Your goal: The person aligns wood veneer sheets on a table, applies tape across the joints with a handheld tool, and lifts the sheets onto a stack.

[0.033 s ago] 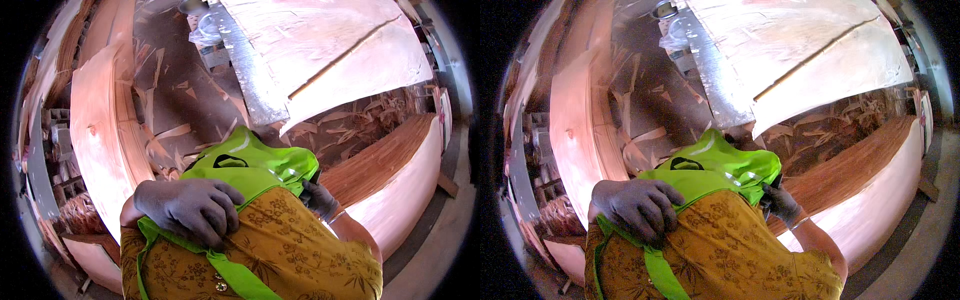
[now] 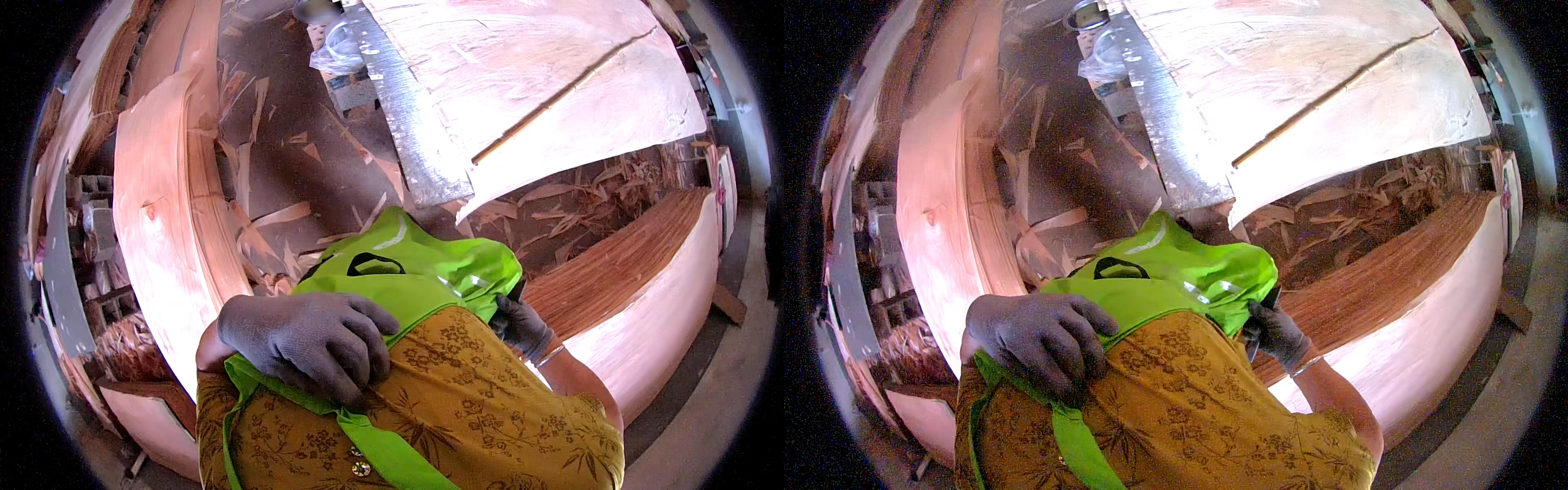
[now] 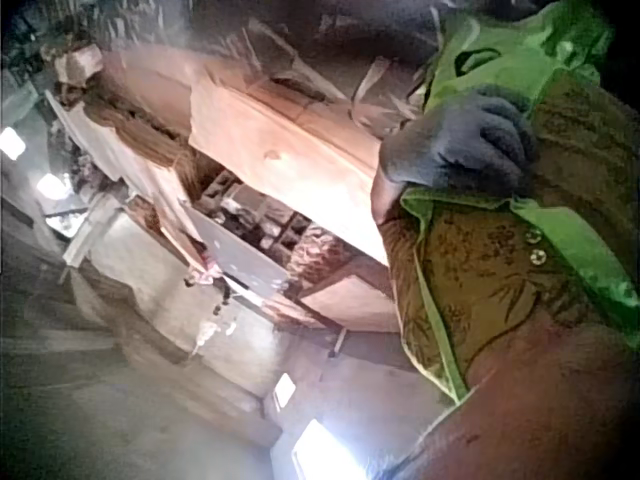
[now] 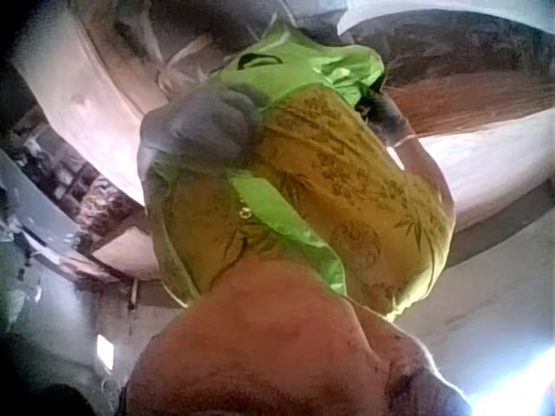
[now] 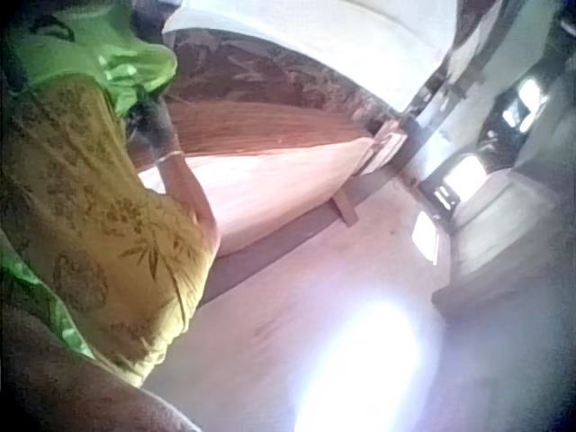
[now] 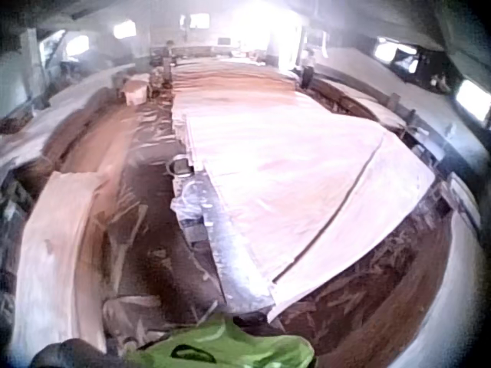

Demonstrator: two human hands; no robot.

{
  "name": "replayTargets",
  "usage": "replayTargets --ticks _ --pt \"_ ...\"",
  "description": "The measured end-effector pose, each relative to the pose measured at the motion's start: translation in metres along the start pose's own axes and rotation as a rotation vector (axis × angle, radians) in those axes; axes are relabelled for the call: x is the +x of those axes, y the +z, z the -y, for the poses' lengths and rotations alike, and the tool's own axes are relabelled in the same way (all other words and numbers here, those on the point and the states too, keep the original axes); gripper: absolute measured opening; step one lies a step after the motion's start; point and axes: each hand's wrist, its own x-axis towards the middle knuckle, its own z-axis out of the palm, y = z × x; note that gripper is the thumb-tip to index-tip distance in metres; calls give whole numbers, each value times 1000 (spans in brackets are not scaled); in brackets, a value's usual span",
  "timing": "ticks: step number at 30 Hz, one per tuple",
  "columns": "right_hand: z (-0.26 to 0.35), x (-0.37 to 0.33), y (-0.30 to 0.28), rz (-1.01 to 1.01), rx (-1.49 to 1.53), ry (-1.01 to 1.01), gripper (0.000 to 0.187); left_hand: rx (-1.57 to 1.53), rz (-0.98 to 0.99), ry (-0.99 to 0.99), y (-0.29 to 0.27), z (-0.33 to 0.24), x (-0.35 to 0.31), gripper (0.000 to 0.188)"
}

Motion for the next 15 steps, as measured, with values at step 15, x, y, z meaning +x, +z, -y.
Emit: replayTargets --ticks 15 --pt "64 91 32 -383 -450 -320 16 274 -456 -235 -116 -4 -91 41"
